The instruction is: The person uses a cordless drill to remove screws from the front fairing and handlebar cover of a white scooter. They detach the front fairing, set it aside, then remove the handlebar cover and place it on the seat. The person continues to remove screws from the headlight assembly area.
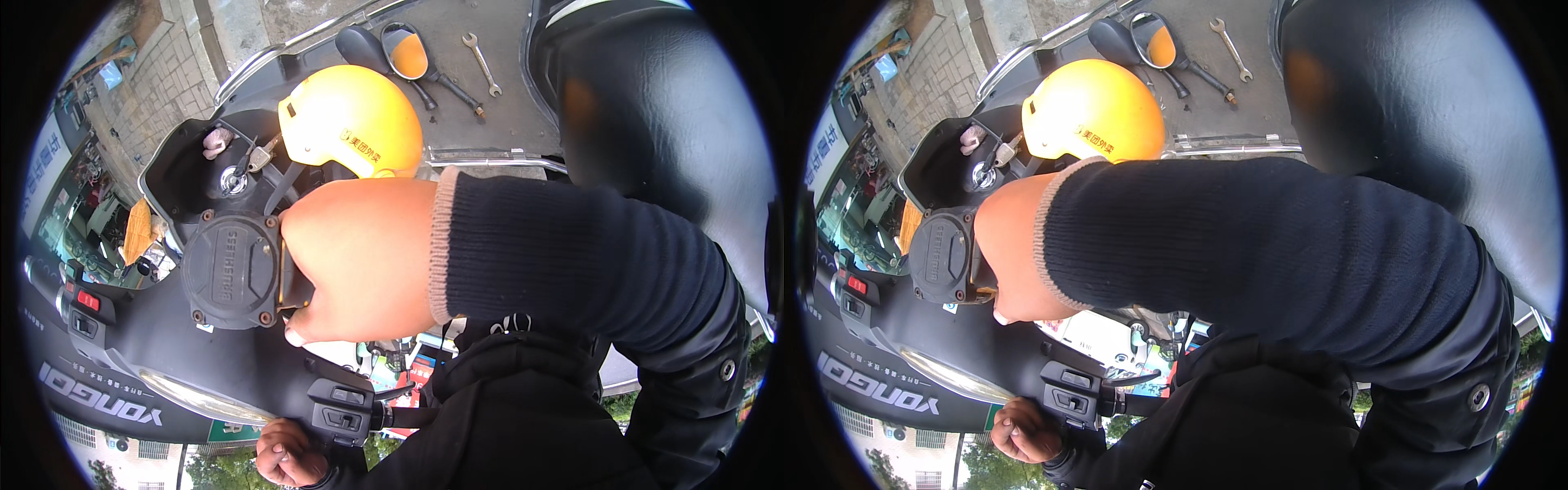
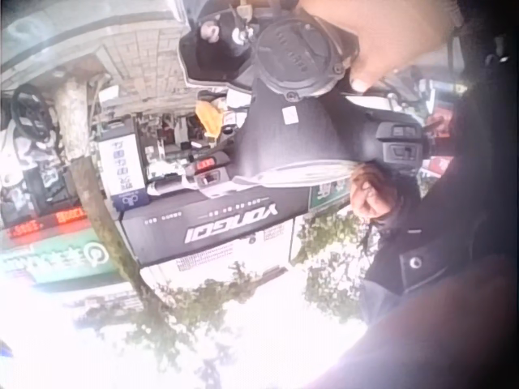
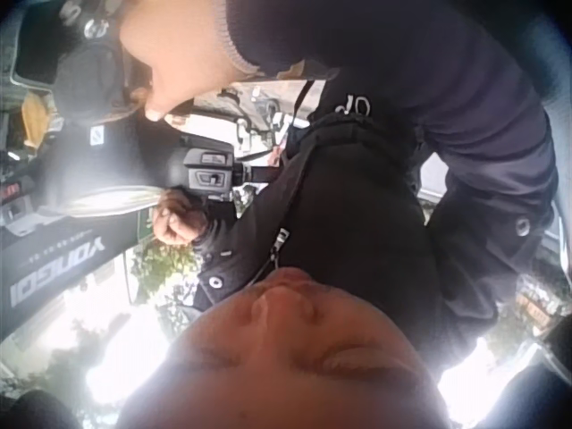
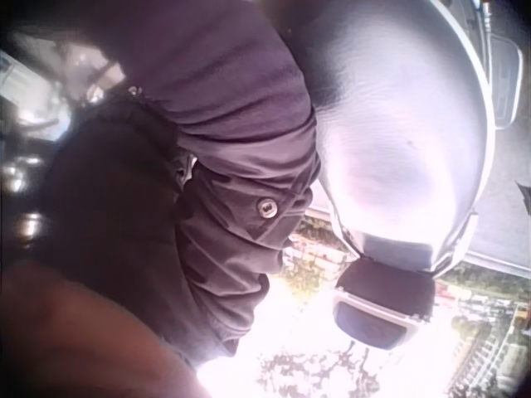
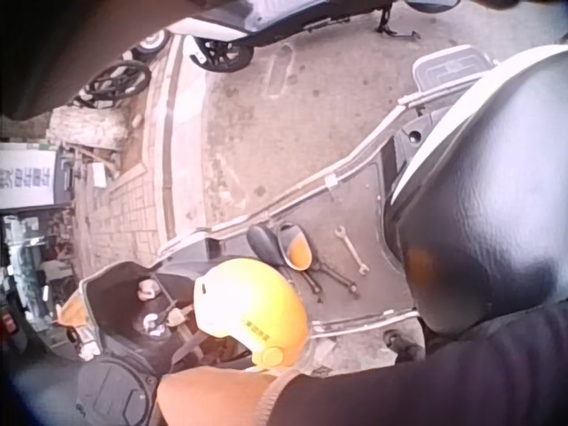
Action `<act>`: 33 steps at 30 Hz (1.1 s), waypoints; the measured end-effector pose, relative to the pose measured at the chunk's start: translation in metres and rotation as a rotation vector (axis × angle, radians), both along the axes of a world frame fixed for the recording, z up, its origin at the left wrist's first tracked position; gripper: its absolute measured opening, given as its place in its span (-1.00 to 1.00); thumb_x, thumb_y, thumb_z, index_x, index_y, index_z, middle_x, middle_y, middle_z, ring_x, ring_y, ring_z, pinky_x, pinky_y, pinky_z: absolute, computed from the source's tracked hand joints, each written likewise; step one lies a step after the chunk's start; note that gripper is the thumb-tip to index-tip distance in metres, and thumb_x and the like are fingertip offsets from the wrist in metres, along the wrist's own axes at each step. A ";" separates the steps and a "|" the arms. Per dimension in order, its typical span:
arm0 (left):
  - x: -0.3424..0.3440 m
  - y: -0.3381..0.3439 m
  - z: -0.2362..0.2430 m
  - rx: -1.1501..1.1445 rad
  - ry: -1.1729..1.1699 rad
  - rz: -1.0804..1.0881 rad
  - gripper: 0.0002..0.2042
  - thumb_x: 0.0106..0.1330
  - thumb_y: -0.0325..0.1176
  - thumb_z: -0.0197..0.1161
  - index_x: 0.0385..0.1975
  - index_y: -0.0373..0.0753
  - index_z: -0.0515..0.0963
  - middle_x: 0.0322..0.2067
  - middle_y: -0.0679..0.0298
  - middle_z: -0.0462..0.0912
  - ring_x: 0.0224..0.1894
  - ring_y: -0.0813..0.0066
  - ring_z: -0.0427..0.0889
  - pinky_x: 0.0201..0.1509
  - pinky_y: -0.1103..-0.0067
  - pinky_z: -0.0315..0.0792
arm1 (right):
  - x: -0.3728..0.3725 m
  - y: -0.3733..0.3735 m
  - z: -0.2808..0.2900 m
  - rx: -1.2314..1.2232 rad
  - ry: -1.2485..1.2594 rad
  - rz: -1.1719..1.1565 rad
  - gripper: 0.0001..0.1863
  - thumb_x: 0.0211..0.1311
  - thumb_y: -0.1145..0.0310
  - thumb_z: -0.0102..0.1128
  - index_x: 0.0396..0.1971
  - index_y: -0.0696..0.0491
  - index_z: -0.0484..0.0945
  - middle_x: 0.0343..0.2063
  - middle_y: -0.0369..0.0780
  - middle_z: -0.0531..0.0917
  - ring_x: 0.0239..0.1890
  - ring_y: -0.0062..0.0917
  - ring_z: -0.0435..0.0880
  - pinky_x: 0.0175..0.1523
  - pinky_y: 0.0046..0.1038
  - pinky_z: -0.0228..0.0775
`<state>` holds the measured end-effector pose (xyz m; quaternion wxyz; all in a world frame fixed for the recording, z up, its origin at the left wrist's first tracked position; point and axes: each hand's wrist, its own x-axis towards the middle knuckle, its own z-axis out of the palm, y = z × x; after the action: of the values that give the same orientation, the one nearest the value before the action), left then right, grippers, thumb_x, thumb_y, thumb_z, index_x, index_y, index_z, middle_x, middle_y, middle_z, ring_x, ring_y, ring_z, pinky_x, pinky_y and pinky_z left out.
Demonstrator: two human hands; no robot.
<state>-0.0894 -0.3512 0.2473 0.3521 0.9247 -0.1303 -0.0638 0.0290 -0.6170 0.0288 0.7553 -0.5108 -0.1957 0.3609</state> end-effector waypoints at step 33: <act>-0.004 -0.021 -0.005 -0.063 -0.005 0.221 -0.90 0.34 -0.55 0.07 -0.25 -0.37 0.53 -0.53 0.20 0.43 -0.63 0.59 0.27 -0.58 0.64 0.08 | -0.131 -0.046 -0.058 -0.366 0.622 -0.776 -0.66 0.27 0.33 0.32 -0.02 0.16 0.58 -0.43 -0.34 0.65 -0.58 -0.70 0.53 -0.44 -0.58 0.43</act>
<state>-0.0938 -0.3719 0.2422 0.3856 0.9220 -0.0303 -0.0183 -0.1021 -0.6632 -0.0295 0.7542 -0.5382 0.3072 0.2174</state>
